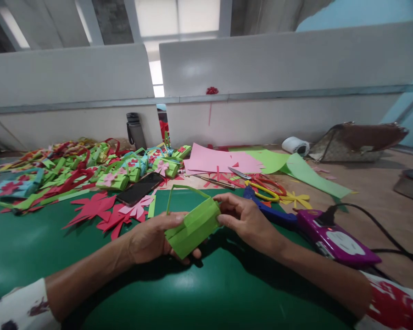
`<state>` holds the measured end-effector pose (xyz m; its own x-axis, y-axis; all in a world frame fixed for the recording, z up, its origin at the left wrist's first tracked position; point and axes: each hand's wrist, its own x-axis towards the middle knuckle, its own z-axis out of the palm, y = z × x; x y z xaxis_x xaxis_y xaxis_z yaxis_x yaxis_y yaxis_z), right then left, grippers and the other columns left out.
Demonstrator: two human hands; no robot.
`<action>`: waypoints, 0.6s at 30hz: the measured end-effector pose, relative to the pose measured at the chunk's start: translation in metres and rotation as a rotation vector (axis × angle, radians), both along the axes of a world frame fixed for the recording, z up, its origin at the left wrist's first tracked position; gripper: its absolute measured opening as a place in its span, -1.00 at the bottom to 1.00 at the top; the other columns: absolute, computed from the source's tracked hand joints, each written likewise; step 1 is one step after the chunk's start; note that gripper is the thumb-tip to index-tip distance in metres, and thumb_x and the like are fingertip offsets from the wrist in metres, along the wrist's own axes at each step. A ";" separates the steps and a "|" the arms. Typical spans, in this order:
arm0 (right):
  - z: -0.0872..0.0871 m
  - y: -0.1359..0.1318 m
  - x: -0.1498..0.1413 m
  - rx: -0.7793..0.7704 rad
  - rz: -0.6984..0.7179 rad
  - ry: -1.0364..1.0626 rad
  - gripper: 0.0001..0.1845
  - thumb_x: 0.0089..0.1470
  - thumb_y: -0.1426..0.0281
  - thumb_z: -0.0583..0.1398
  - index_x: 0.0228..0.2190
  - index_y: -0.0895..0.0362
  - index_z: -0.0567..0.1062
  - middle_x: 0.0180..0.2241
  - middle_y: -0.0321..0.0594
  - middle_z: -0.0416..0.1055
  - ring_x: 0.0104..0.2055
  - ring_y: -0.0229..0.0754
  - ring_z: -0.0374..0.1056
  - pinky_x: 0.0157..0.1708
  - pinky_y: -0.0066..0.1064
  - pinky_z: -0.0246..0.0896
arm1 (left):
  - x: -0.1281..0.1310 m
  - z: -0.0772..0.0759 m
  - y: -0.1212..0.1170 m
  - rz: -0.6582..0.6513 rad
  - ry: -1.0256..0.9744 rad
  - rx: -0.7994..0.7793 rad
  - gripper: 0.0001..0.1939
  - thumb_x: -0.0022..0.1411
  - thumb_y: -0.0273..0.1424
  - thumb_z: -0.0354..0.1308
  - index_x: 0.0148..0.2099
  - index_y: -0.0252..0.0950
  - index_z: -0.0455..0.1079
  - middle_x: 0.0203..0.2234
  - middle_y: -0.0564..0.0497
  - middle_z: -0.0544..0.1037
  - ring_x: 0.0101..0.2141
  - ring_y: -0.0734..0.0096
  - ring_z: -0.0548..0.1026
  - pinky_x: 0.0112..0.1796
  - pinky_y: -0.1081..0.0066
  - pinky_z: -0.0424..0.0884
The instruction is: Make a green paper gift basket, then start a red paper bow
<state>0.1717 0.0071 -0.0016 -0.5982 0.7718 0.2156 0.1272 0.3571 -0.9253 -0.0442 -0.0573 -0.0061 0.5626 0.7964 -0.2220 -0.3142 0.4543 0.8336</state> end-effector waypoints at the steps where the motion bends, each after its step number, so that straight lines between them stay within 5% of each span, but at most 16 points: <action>1: 0.000 0.000 0.000 0.001 0.002 0.004 -0.66 -0.05 0.53 0.13 -0.16 0.14 0.36 -0.35 -0.28 0.46 -0.31 -0.25 0.38 -0.30 -0.39 0.28 | 0.002 0.000 0.000 -0.005 -0.001 0.000 -0.53 0.11 -0.20 0.12 0.01 -0.39 0.34 -0.22 -0.23 0.50 -0.30 0.12 0.53 -0.36 0.32 0.44; 18: 0.001 -0.004 0.001 0.019 0.007 0.021 -0.69 -0.05 0.57 0.13 -0.21 0.13 0.38 -0.28 -0.27 0.46 -0.23 -0.24 0.39 -0.22 -0.36 0.30 | 0.006 -0.001 -0.002 0.074 0.025 -0.062 -0.55 0.17 -0.21 0.06 0.02 -0.42 0.34 -0.25 -0.25 0.52 -0.36 0.24 0.51 -0.35 0.33 0.43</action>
